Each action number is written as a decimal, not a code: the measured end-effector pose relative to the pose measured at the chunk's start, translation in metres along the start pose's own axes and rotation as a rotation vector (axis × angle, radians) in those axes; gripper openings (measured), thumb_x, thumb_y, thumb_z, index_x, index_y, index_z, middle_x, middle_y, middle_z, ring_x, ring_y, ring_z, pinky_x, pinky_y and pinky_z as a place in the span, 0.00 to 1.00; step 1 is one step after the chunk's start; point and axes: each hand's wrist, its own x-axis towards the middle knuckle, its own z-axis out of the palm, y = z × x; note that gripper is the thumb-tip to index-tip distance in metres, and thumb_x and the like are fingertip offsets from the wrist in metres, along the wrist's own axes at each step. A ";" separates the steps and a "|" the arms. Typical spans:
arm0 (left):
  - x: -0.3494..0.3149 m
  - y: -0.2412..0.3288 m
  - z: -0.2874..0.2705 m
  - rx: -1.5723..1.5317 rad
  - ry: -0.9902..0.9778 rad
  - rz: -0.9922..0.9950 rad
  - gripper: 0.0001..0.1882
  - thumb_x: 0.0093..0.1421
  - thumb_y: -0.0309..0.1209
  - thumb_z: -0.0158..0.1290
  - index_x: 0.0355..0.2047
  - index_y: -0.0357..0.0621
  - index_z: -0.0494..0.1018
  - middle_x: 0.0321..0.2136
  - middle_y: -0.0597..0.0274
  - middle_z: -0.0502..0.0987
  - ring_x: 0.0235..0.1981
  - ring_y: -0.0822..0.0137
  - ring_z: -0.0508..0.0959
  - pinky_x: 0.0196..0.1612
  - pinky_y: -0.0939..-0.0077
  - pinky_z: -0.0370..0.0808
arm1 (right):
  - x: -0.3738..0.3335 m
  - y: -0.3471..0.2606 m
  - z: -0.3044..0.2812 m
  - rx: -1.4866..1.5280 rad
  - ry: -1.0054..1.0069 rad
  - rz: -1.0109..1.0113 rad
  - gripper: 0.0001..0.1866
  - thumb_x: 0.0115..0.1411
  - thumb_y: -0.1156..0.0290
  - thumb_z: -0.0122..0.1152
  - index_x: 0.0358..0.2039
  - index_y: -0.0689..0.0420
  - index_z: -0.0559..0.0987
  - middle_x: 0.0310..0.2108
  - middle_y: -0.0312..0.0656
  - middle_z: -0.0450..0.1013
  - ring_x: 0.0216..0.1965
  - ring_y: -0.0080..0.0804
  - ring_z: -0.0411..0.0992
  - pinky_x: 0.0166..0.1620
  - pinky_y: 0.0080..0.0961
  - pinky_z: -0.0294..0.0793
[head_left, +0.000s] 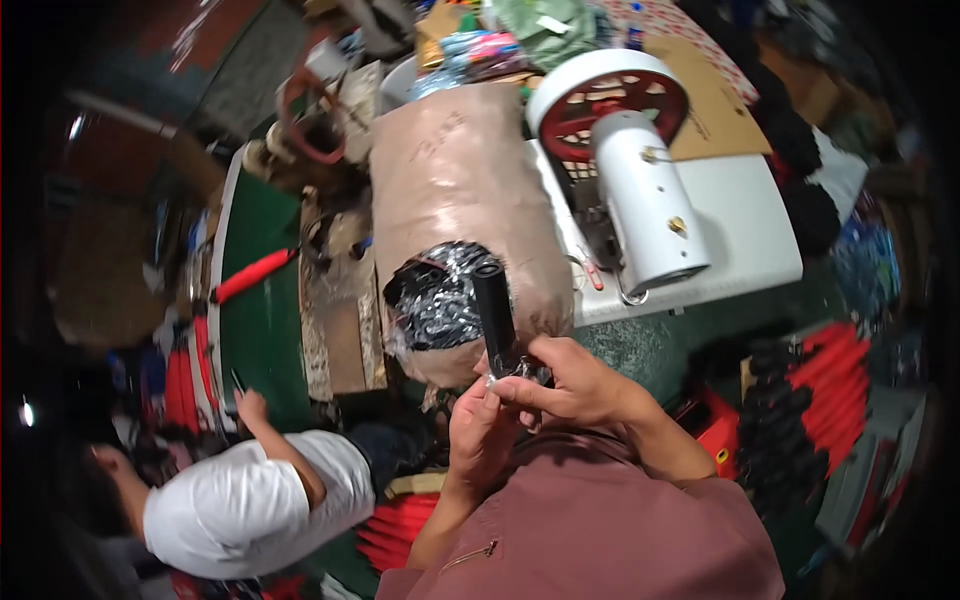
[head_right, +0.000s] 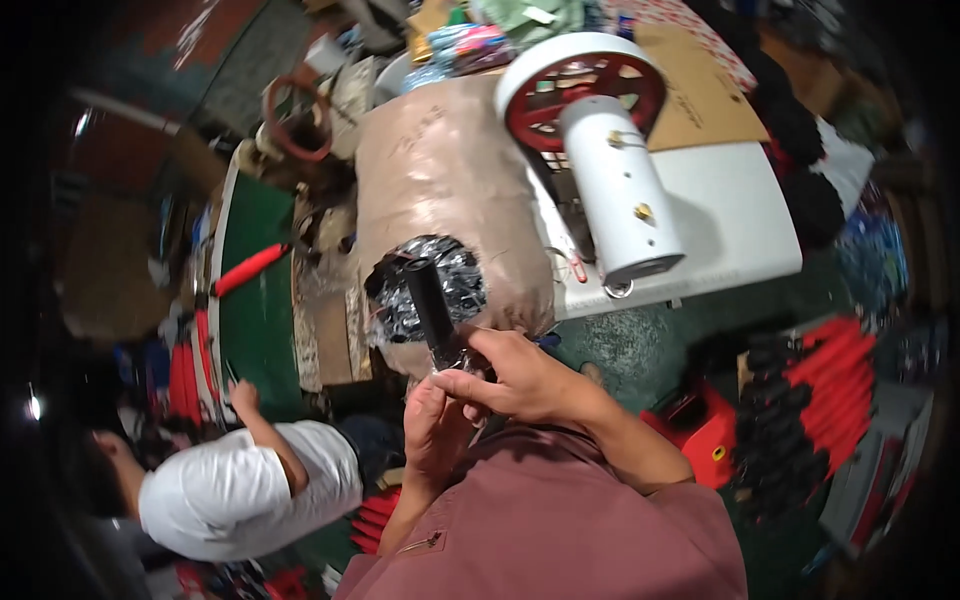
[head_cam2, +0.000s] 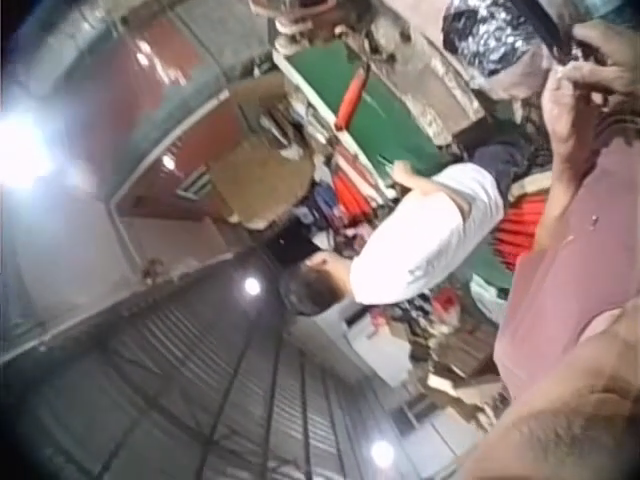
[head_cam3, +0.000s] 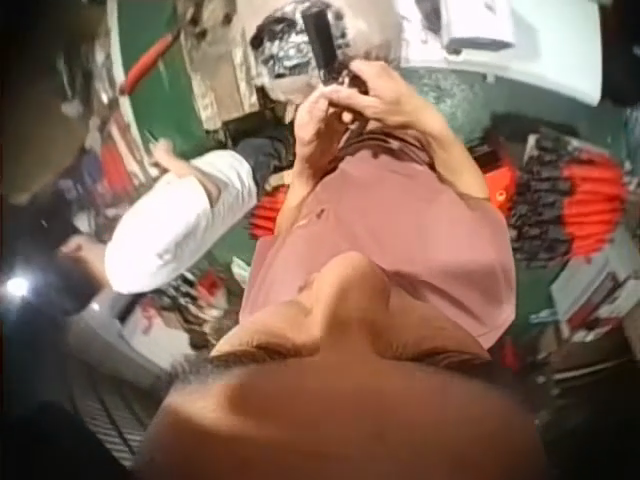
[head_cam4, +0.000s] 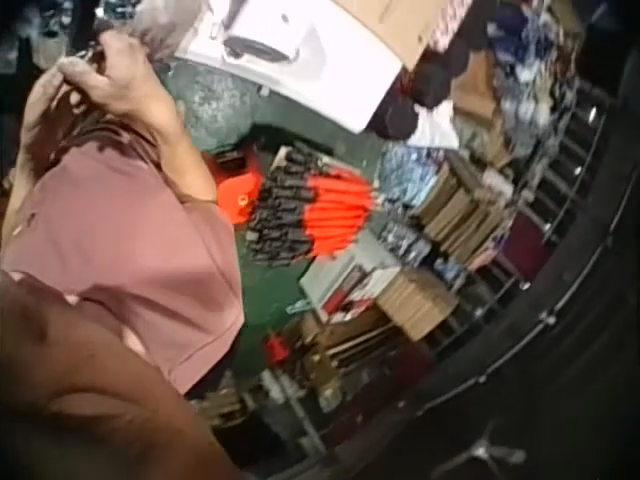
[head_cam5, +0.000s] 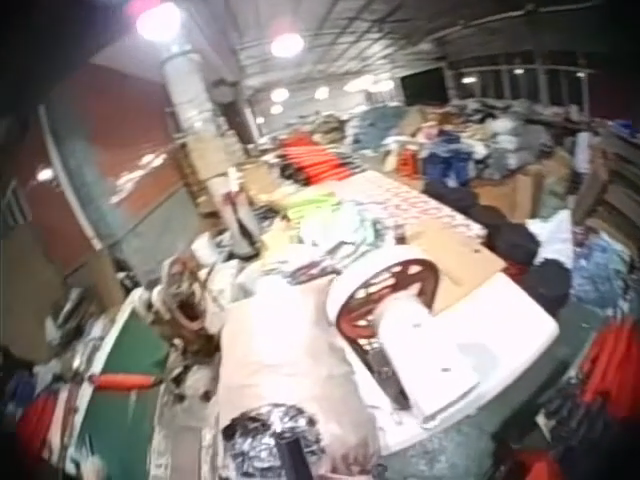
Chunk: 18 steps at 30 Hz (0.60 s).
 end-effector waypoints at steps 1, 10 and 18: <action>-0.003 -0.001 -0.001 -0.034 0.029 0.015 0.21 0.75 0.44 0.49 0.49 0.35 0.72 0.32 0.61 0.74 0.33 0.68 0.75 0.40 0.71 0.75 | 0.008 0.005 0.003 -0.011 -0.053 0.004 0.20 0.69 0.58 0.64 0.41 0.66 0.75 0.31 0.56 0.76 0.33 0.44 0.78 0.38 0.38 0.75; -0.039 -0.009 -0.011 -0.299 0.200 0.210 0.22 0.73 0.39 0.53 0.56 0.31 0.69 0.39 0.56 0.77 0.36 0.68 0.77 0.41 0.70 0.77 | 0.048 0.014 0.033 -0.121 -0.336 -0.119 0.16 0.71 0.66 0.62 0.53 0.62 0.77 0.33 0.36 0.78 0.26 0.18 0.75 0.32 0.20 0.78; -0.078 -0.028 -0.039 -0.417 0.303 0.383 0.23 0.75 0.35 0.50 0.62 0.32 0.65 0.52 0.48 0.77 0.40 0.65 0.80 0.47 0.66 0.80 | 0.072 0.023 0.074 -0.222 -0.498 -0.162 0.17 0.69 0.65 0.66 0.52 0.61 0.77 0.36 0.36 0.74 0.33 0.21 0.74 0.37 0.22 0.75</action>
